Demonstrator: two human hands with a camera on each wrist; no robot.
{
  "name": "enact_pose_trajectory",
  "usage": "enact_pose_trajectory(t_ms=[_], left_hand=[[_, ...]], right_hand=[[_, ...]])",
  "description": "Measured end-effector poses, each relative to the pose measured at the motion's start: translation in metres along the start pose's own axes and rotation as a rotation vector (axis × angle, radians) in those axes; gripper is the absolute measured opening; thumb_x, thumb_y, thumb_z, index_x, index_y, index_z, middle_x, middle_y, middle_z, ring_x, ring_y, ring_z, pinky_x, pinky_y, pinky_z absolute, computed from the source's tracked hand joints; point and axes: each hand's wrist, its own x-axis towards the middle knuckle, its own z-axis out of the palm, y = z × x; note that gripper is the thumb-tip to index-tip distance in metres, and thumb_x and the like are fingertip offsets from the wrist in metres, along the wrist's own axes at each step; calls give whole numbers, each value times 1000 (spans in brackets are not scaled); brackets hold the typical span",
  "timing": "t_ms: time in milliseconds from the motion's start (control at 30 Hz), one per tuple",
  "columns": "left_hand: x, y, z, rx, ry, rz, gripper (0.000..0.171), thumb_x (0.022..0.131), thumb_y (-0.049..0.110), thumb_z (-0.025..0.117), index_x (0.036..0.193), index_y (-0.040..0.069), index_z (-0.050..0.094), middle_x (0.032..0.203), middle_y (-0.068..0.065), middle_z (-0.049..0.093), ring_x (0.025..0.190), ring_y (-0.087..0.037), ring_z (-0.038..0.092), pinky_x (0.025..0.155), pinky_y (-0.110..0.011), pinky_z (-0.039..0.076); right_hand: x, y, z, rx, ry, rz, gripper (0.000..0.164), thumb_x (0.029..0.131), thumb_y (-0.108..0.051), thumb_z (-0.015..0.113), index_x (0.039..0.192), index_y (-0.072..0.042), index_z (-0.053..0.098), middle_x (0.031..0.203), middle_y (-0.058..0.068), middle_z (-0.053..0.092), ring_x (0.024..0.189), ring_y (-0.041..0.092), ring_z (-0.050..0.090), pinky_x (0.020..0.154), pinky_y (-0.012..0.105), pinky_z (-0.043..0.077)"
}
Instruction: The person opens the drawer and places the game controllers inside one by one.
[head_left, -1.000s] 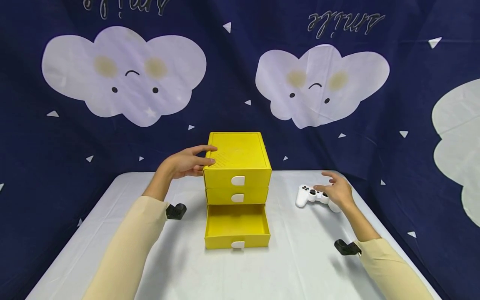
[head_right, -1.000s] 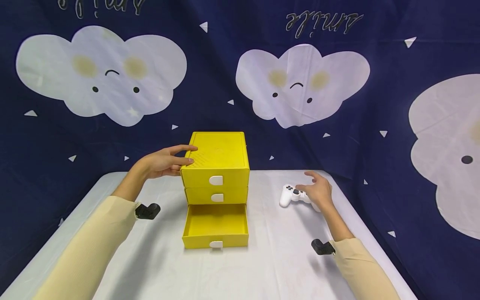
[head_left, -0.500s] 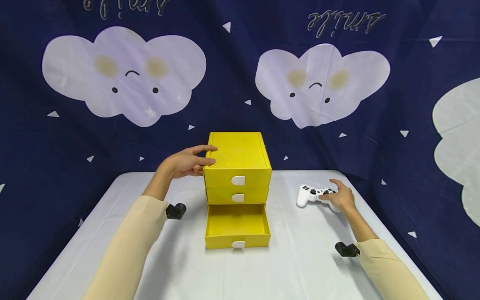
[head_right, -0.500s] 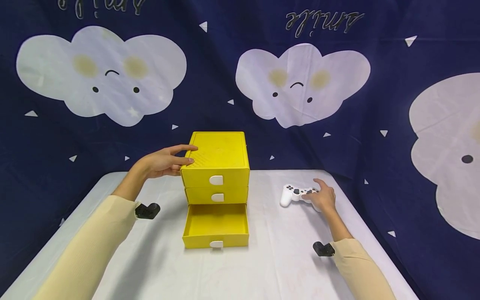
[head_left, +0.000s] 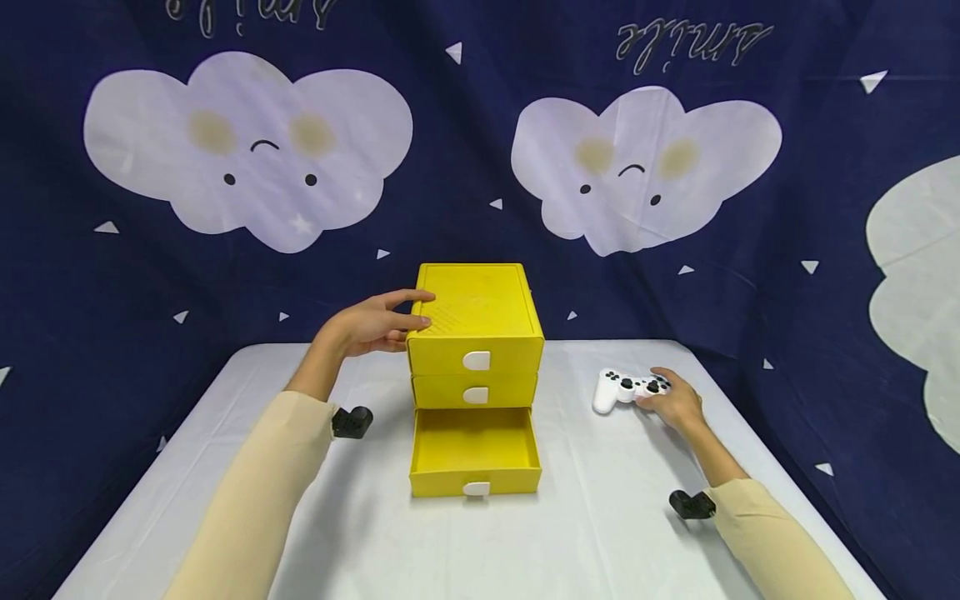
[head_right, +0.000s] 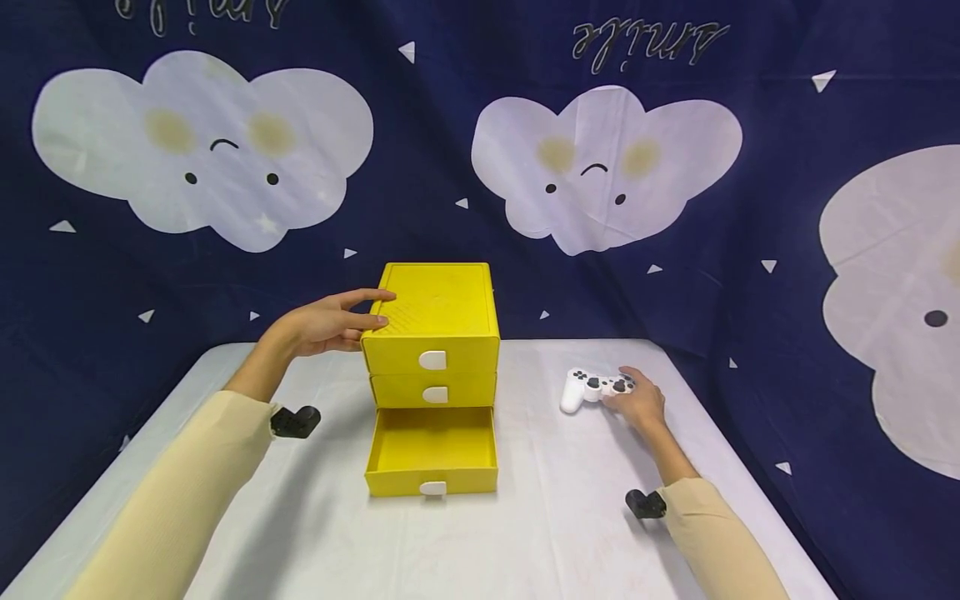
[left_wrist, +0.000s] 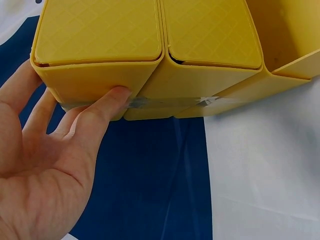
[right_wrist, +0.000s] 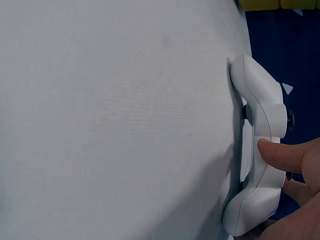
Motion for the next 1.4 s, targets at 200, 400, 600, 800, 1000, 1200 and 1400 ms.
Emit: enact_pose_trajectory(t_ms=[200,400,600,800,1000,1200,1400], left_hand=[[-1,1,1,-3,-4,4,62,98,27,69,154,32,42,122,-7,57,78,-15,56,93,-34,55],[-1,0,0,-4,-5,9,61,99,27,69,154,33,43,110,-3,56,71,-14,50,85,-30,54],[-2,-2,-1,6,-13,18,60,100,27,68,154,33,42,103,-3,56,71,-15,49,86,-30,54],[-1,-3,-1,19,-20,29,62,100,27,67,156,30,40,123,-6,57,79,-15,57,88,-29,56],[-1,-3,-1,23,-27,31,64,100,28,67,157,29,38,128,-9,56,82,-15,59,90,-29,56],[-1,-3,-1,20,-21,27,65,100,28,68,157,29,38,139,-12,54,90,-16,64,97,-34,56],[-2,-1,0,12,-9,20,63,100,27,68,156,31,40,139,-11,54,90,-17,64,94,-34,57]], right_hand=[[-1,1,0,-7,1,0,72,85,-21,75,147,0,44,146,40,40,130,59,37,108,64,31],[-2,2,-1,-9,-7,7,71,85,-23,75,146,0,46,142,41,41,129,57,36,107,64,32],[-3,5,-1,-41,-2,-18,71,83,-27,79,142,1,51,134,41,48,119,51,42,101,60,37],[-6,6,-1,-52,3,-44,72,82,-32,82,140,-1,54,131,39,52,115,47,43,96,57,38],[-9,6,-1,-67,-12,-71,73,83,-35,81,140,2,54,131,39,53,115,46,42,94,56,38],[-13,5,-1,-73,9,-90,67,83,-37,81,134,0,58,123,37,53,111,44,45,87,50,39],[-19,0,-2,-66,31,-124,65,80,-37,84,129,0,60,116,33,56,105,42,46,79,43,38]])
